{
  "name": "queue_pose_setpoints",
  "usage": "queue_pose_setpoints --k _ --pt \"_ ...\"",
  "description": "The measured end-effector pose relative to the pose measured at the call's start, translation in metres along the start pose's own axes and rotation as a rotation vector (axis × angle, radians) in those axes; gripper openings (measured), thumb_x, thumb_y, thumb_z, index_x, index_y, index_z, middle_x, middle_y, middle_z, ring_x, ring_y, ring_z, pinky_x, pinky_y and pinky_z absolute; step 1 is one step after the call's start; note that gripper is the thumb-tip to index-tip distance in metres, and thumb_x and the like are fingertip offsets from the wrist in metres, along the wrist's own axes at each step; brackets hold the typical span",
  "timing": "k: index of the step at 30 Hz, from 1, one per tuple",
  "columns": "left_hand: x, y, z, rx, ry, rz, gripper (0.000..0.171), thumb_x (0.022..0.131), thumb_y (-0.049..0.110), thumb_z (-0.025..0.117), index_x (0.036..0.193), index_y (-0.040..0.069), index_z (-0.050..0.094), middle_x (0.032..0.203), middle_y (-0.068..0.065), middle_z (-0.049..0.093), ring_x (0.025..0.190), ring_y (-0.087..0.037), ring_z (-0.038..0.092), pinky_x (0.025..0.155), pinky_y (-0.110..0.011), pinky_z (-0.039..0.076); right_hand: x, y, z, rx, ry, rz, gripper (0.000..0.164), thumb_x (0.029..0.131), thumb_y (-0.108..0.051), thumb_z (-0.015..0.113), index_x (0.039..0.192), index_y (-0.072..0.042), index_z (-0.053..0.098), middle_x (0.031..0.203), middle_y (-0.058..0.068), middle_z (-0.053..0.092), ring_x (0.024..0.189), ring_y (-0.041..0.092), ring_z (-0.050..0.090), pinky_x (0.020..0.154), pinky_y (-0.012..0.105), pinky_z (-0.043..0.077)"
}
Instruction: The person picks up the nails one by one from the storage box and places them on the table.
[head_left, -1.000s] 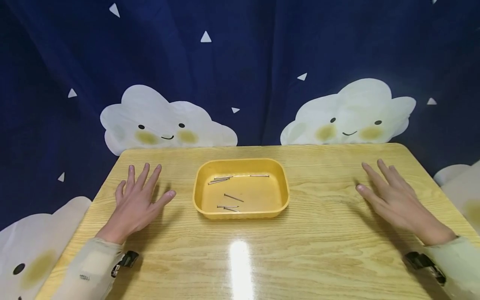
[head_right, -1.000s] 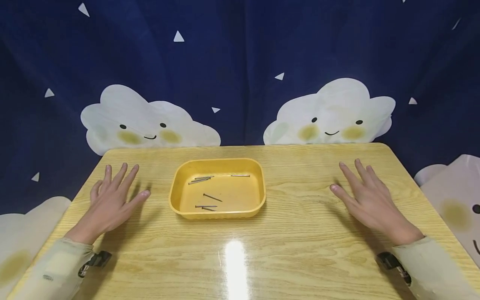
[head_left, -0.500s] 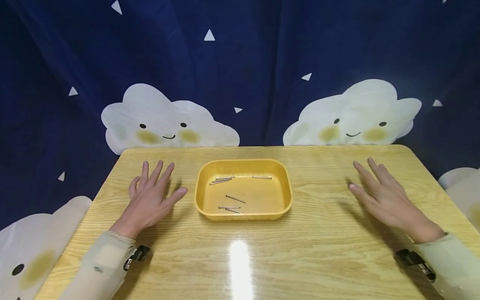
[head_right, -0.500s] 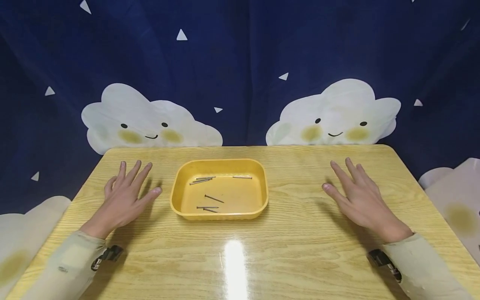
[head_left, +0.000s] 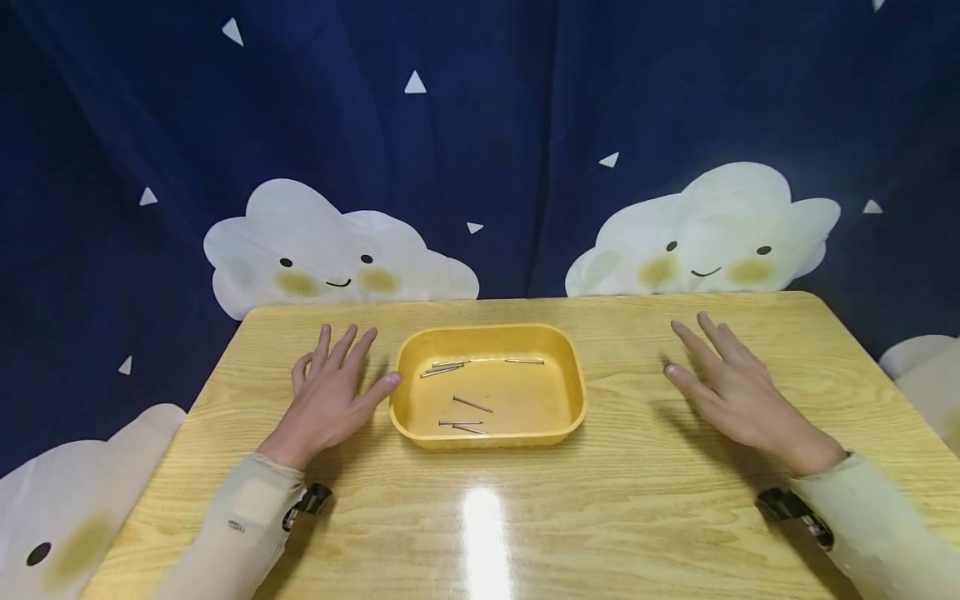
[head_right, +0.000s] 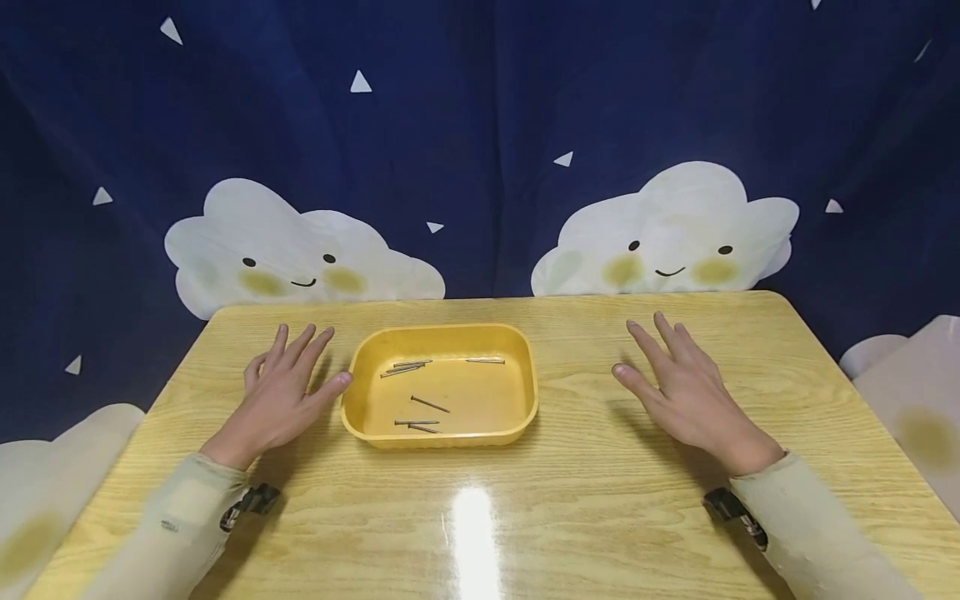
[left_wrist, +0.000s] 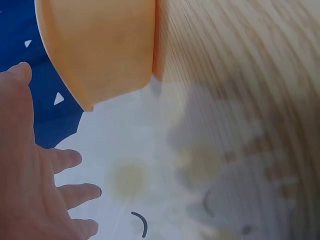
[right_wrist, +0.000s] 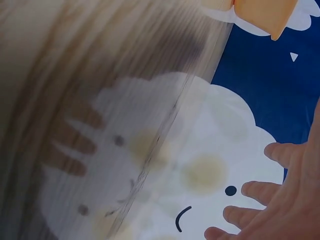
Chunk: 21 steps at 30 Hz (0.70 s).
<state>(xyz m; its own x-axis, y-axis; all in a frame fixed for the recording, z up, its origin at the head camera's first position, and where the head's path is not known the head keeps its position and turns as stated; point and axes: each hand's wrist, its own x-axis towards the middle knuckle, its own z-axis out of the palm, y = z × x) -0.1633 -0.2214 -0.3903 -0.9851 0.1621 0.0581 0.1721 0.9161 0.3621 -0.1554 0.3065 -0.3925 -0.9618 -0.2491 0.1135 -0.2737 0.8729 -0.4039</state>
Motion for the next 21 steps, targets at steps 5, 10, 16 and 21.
queue_pose_setpoints --k 5,10,16,21 --pt "0.003 0.004 0.004 0.003 -0.004 0.011 0.087 0.099 0.072 0.042 0.165 0.020 0.024 0.173 -0.019 0.019 0.162 -0.048 -0.001 0.118 -0.070 0.010 0.004 -0.007 0.004 -0.010 0.001 0.006 0.067 0.109 -0.045 0.046 0.166 -0.020 0.021 0.173 0.024 0.006 0.155 0.060 0.009 0.107 0.084 0.018" --pt "0.007 0.008 0.006 0.000 -0.014 0.018 0.088 0.098 0.074 0.044 0.164 0.019 0.027 0.172 -0.019 0.022 0.162 -0.047 0.001 0.118 -0.070 0.010 0.010 -0.015 0.007 -0.014 -0.010 0.013 0.068 0.108 -0.048 0.045 0.166 -0.020 0.021 0.173 0.024 0.008 0.156 0.059 0.011 0.108 0.084 0.019" --pt "0.012 0.012 0.007 0.013 0.004 0.033 0.089 0.095 0.076 0.047 0.160 0.015 0.037 0.169 -0.019 0.031 0.162 -0.046 0.006 0.118 -0.069 0.012 0.016 -0.025 0.010 -0.020 -0.013 -0.002 0.068 0.108 -0.050 0.044 0.165 -0.020 0.025 0.172 0.025 0.012 0.155 0.059 0.015 0.112 0.081 0.019" --pt "0.018 0.016 0.008 0.016 0.031 0.053 0.083 0.096 0.074 0.047 0.149 0.010 0.051 0.160 -0.019 0.044 0.160 -0.047 0.014 0.117 -0.068 0.014 0.023 -0.033 0.014 -0.011 -0.025 -0.016 0.067 0.108 -0.050 0.044 0.165 -0.020 0.026 0.173 0.023 0.013 0.156 0.057 0.015 0.113 0.080 0.018"
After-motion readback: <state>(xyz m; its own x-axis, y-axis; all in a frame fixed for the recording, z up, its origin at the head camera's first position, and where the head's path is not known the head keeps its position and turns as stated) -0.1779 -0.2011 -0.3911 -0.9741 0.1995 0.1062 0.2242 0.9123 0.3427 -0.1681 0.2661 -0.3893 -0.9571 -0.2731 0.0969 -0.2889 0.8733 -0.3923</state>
